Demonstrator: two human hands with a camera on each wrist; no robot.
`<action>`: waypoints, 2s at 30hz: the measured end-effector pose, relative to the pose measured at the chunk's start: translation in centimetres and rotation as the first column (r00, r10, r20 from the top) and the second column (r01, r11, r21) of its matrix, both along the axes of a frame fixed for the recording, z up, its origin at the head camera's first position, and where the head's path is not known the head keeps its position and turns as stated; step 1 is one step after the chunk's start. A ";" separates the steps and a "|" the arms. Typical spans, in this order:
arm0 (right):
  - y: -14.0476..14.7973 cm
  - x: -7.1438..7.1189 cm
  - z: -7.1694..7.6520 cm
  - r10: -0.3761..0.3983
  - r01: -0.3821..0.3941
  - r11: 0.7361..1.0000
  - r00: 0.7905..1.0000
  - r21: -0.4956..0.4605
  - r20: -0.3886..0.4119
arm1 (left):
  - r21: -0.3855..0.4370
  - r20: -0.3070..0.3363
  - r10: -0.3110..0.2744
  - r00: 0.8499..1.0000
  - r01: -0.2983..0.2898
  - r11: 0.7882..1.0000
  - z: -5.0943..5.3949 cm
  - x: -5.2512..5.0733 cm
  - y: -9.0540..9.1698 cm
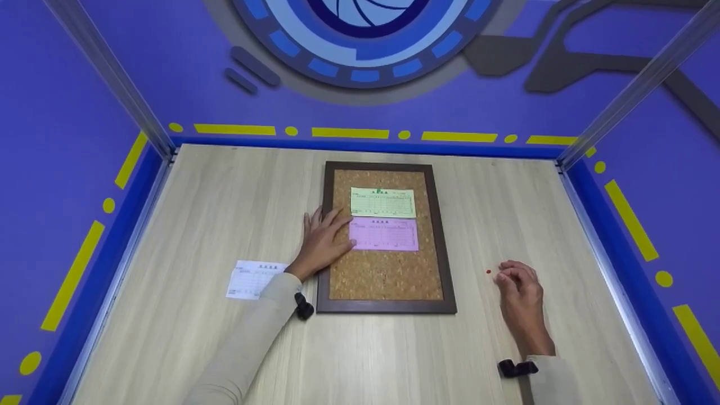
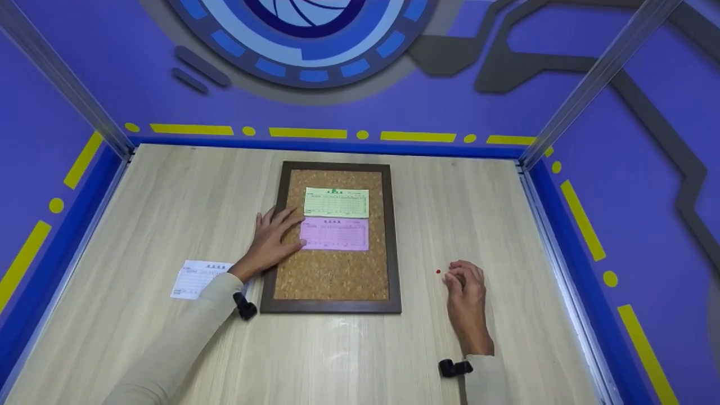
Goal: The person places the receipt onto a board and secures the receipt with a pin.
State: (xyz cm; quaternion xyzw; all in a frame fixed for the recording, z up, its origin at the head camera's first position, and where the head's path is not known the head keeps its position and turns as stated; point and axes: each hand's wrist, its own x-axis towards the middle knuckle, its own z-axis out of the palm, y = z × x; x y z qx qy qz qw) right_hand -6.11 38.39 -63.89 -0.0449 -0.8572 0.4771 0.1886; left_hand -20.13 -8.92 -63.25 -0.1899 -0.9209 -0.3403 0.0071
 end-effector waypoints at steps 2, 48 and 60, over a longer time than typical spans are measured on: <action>0.0 -0.2 0.1 0.004 -0.004 1.000 1.000 -0.001 -0.008 | -0.002 -0.001 0.002 1.000 -0.002 1.000 0.1 0.0 0.0; -5.5 -4.6 3.3 0.199 -0.207 0.978 0.926 0.007 -0.321 | -0.017 0.036 0.018 0.999 -0.017 1.000 0.3 0.1 0.1; -6.0 -5.8 3.9 0.214 -0.215 0.976 0.929 0.031 -0.300 | -0.033 0.030 0.006 1.000 -0.005 0.999 0.5 0.2 0.1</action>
